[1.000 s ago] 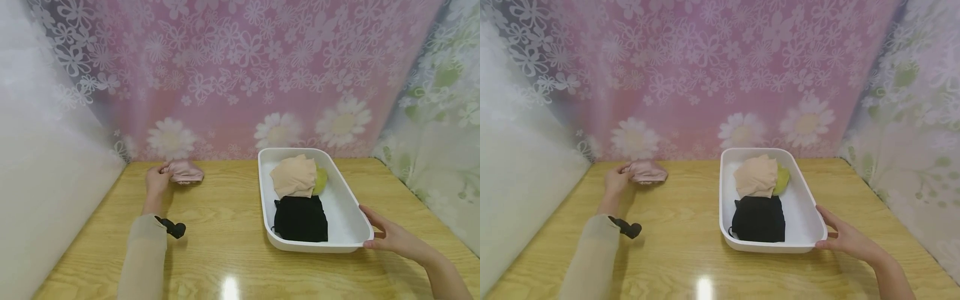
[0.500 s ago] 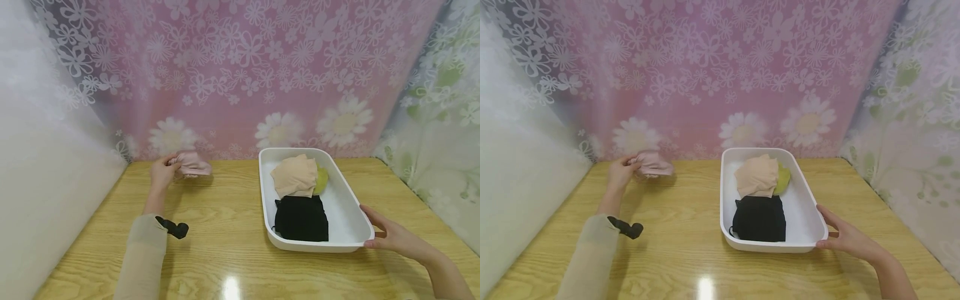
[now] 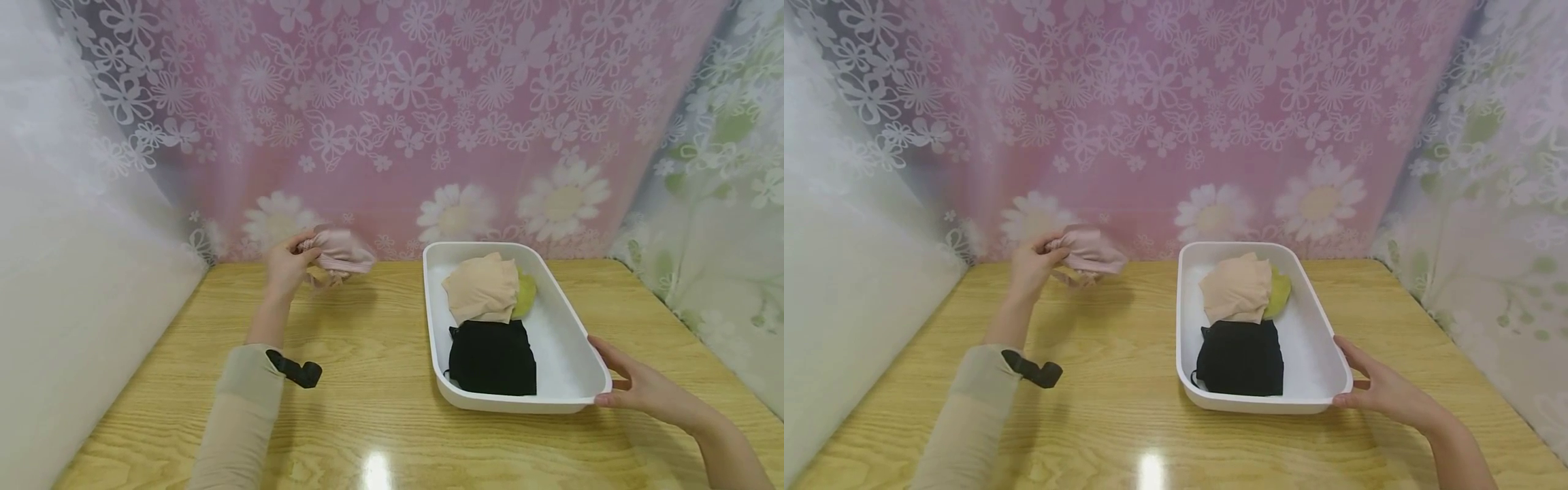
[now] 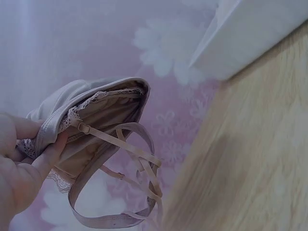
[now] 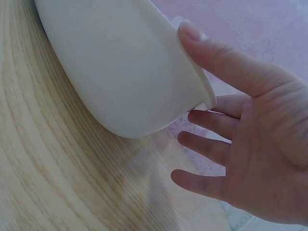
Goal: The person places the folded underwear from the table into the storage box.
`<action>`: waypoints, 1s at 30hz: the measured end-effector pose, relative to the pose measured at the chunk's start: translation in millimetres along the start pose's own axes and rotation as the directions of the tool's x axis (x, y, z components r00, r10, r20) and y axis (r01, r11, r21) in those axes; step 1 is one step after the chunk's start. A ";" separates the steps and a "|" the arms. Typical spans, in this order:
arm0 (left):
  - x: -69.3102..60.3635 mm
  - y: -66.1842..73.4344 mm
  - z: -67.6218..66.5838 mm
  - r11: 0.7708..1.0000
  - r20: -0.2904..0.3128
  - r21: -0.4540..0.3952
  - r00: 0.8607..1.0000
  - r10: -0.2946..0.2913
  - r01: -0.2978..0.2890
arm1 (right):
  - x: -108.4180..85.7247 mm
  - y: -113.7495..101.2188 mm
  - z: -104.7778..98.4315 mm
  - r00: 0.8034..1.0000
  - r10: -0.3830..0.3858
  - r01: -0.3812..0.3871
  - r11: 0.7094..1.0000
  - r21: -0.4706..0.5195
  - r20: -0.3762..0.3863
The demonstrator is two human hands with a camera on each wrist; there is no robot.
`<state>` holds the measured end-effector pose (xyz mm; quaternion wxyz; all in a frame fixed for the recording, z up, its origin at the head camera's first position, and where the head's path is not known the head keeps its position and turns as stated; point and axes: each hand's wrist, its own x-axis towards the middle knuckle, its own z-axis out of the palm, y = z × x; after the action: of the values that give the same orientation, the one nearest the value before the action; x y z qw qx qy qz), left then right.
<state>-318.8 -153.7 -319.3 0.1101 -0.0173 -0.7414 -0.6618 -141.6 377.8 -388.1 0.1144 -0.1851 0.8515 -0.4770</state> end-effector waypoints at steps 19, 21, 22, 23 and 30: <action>-25.1 57.9 74.5 0.970 0.150 -0.180 0.970 0.191 -0.163 | -1.9 0.5 2.1 1.000 0.003 -0.003 1.000 0.014 0.006; -28.7 63.5 82.8 0.963 0.168 -0.198 0.962 0.215 -0.180 | -1.9 0.8 2.2 1.000 0.001 -0.001 1.000 0.010 0.005; -30.5 65.9 87.0 0.960 0.175 -0.201 0.958 0.229 -0.192 | -1.9 0.9 2.3 1.000 -0.001 0.001 1.000 0.009 0.005; -32.3 68.5 91.0 0.956 0.184 -0.210 0.952 0.243 -0.203 | -1.9 1.0 2.2 1.000 -0.001 0.001 1.000 0.009 0.005; -43.9 79.1 118.2 0.934 0.246 -0.273 0.922 0.300 -0.231 | -1.3 0.8 2.1 1.000 -0.016 0.015 1.000 -0.009 -0.008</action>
<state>-279.0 -22.2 -262.0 0.0891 -0.2259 -0.6551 -0.7155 -139.8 377.2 -389.9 0.1065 -0.1904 0.8527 -0.4746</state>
